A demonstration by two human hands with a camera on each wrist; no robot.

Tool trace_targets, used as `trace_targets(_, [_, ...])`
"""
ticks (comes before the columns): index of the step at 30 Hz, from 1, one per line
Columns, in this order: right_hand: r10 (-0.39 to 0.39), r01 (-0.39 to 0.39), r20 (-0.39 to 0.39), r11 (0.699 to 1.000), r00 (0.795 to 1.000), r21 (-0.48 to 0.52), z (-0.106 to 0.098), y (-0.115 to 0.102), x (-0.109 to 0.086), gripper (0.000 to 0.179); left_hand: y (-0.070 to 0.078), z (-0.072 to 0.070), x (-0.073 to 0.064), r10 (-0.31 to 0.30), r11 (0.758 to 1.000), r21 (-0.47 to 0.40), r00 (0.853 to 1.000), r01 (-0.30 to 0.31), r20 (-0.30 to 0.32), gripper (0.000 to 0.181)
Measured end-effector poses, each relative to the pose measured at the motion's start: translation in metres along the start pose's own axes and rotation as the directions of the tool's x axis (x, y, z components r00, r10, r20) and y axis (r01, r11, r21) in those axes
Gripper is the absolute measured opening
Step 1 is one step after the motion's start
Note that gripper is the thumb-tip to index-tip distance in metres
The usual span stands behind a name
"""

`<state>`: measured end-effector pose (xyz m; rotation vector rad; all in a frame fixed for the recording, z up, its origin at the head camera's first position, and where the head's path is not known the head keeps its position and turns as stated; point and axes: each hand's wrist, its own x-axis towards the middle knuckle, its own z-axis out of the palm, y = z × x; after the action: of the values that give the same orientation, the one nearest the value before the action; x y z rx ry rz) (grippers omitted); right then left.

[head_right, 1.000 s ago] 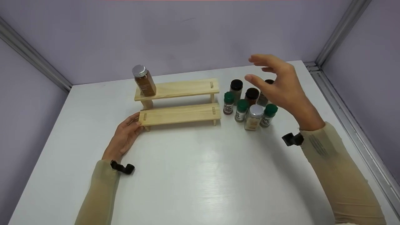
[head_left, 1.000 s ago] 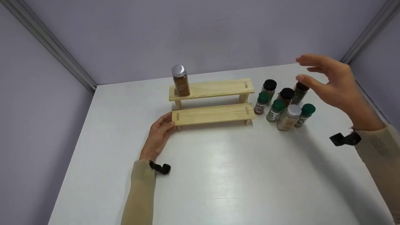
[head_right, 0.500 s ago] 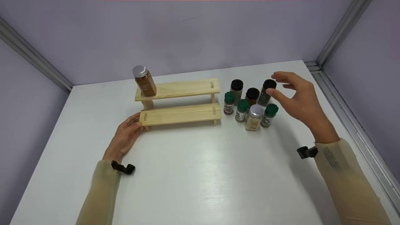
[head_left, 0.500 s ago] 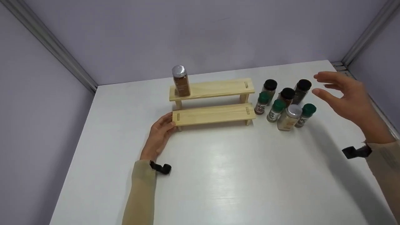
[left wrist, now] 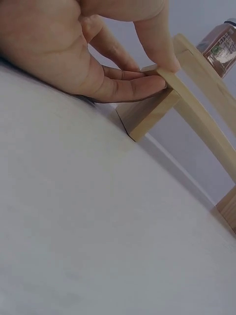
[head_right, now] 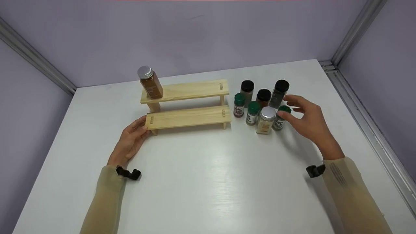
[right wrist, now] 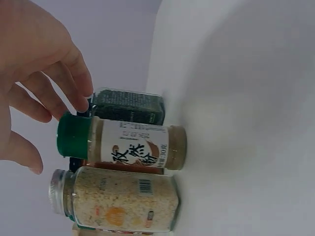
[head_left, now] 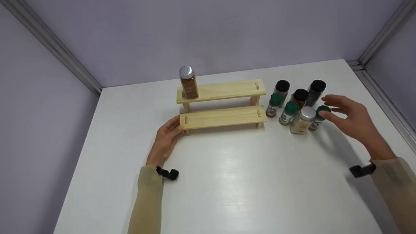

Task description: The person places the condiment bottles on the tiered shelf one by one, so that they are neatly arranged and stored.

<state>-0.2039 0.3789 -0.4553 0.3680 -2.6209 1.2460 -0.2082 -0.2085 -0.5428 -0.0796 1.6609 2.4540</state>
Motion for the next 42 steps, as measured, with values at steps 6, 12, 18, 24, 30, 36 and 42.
trace_targets(6, [0.064, -0.064, 0.006, 0.998, 0.998, -0.012, 0.008, 0.013, -0.008, 0.055, -0.001, 0.003, 0.001, 0.005, 1.000, 0.010, 1.000, -0.005, -0.004, 0.055])
trace_targets(12, [0.095, -0.095, -0.010, 0.995, 0.995, 0.003, 0.009, 0.017, -0.013, 0.049, -0.002, 0.004, 0.003, 0.041, 0.996, 0.074, 0.999, -0.040, -0.002, 0.056])
trace_targets(18, [0.039, -0.038, -0.023, 0.998, 0.999, 0.042, 0.010, 0.020, -0.013, 0.047, -0.002, 0.004, 0.004, 0.068, 0.984, 0.168, 0.997, -0.061, -0.034, 0.056])
trace_targets(24, [0.079, -0.078, -0.034, 0.996, 0.996, 0.038, 0.008, 0.016, -0.011, 0.045, -0.002, 0.004, 0.005, 0.065, 0.985, 0.160, 0.997, -0.058, -0.037, 0.056])
trace_targets(30, [0.077, -0.075, -0.045, 0.997, 0.996, 0.032, -0.002, 0.005, -0.007, 0.046, -0.001, 0.003, 0.004, 0.057, 0.986, 0.157, 0.998, -0.051, -0.032, 0.056])
trace_targets(36, [0.085, -0.085, -0.084, 0.996, 0.993, -0.005, -0.018, -0.013, 0.003, 0.046, -0.001, 0.002, 0.004, 0.057, 0.983, 0.175, 0.998, -0.051, -0.028, 0.057])
trace_targets(42, [0.087, -0.092, -0.128, 0.995, 0.988, -0.035, -0.035, -0.033, 0.017, 0.048, -0.002, 0.001, 0.003, 0.049, 0.986, 0.162, 0.998, -0.044, -0.028, 0.057])
